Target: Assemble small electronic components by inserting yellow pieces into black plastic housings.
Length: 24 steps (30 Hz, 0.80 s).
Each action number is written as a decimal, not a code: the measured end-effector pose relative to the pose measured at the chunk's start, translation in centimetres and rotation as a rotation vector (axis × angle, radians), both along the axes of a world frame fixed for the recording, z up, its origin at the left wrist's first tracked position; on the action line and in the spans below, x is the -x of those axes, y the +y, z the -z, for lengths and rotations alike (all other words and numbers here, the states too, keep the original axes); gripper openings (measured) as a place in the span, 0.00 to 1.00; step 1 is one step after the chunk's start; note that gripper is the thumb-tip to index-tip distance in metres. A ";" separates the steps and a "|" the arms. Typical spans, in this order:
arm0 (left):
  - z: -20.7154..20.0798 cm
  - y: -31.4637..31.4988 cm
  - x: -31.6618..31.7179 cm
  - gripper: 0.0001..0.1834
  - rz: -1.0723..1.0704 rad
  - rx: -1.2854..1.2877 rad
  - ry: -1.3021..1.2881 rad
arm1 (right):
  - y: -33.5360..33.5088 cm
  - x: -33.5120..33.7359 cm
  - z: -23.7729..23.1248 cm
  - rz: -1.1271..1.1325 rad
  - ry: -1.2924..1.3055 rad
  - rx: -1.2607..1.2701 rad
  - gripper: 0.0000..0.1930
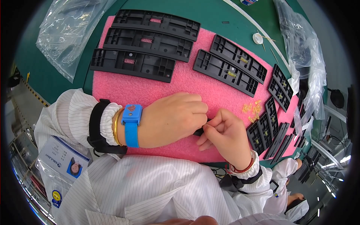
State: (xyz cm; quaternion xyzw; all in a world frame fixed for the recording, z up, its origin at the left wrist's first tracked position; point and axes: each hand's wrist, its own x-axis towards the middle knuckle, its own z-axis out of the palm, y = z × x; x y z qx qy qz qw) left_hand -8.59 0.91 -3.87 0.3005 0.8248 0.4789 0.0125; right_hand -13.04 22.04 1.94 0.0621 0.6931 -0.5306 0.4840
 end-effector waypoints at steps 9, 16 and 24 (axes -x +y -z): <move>0.2 0.0 0.0 0.07 -0.011 -0.012 0.005 | 0.0 -0.2 0.2 -0.002 0.042 0.002 0.06; 0.0 0.0 -0.2 0.07 -0.018 -0.019 -0.006 | 0.0 -0.3 0.2 0.034 0.001 -0.004 0.07; 0.4 0.2 -0.2 0.08 -0.021 -0.033 -0.016 | -0.1 -0.4 0.4 0.049 -0.004 -0.010 0.07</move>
